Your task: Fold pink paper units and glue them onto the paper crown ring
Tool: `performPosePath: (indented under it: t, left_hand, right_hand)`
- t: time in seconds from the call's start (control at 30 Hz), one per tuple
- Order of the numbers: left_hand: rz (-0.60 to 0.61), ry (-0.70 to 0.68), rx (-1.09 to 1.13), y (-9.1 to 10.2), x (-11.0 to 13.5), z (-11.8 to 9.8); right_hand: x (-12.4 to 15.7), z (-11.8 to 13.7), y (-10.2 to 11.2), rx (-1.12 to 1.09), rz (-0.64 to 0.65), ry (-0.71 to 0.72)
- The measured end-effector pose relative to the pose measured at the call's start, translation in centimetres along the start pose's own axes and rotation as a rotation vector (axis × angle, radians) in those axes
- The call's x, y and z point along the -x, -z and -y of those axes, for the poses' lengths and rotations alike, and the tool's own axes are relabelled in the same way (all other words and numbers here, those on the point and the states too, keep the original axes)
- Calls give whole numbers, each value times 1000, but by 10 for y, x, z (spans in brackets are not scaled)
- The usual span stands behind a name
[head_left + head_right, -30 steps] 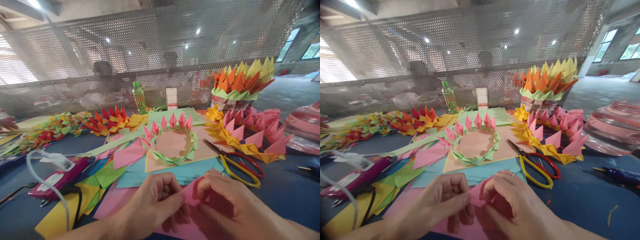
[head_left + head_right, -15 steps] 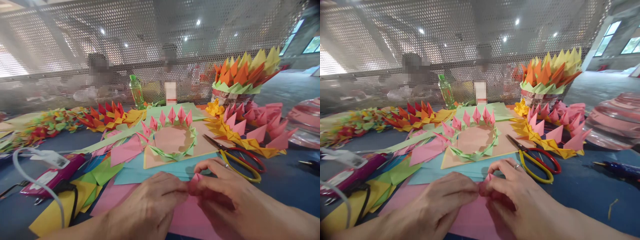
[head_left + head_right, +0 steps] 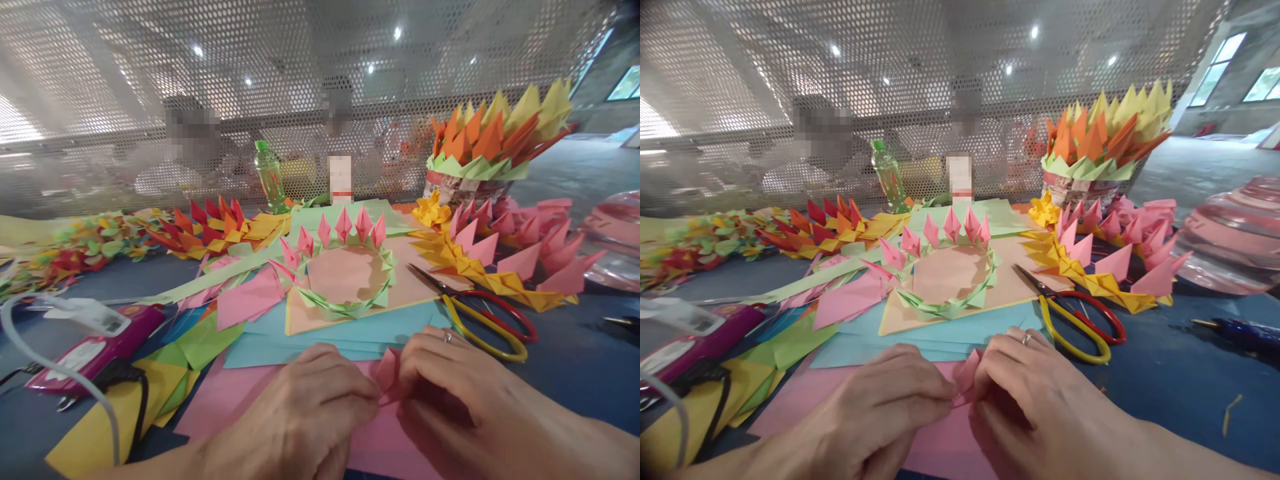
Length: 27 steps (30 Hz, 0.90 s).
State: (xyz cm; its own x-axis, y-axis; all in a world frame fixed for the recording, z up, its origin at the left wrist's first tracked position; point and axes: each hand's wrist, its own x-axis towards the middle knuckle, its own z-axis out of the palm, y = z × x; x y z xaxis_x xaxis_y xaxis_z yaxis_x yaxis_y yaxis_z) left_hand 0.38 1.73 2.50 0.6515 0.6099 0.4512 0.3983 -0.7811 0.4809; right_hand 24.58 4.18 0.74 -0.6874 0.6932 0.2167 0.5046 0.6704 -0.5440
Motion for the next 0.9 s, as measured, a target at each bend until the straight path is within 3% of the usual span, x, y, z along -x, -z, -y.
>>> performPosePath:
  t: [0.2, 0.37, 0.47, 0.6, 0.73, 0.9]
  left_hand:
    - [4, -45, 15, 6, -1, 1]
    - [120, -28, 20, 9, -3, 3]
    - [164, 4, -11, 10, -4, 3]
    - [204, 7, -44, 11, -6, 5]
    - [235, -1, -53, 12, -6, 5]
    - [235, -18, -32, 13, -7, 6]
  right_hand:
    - [-3, -5, -5, -61, -4, 29]
    - [-2, -4, -6, -134, -25, 10]
    - [-3, 2, -3, -141, -58, 84]
    - [-2, 7, -5, 5, 31, 182]
    - [-1, 4, -14, -2, -113, 143]
    - [2, 1, -15, -136, -98, 11]
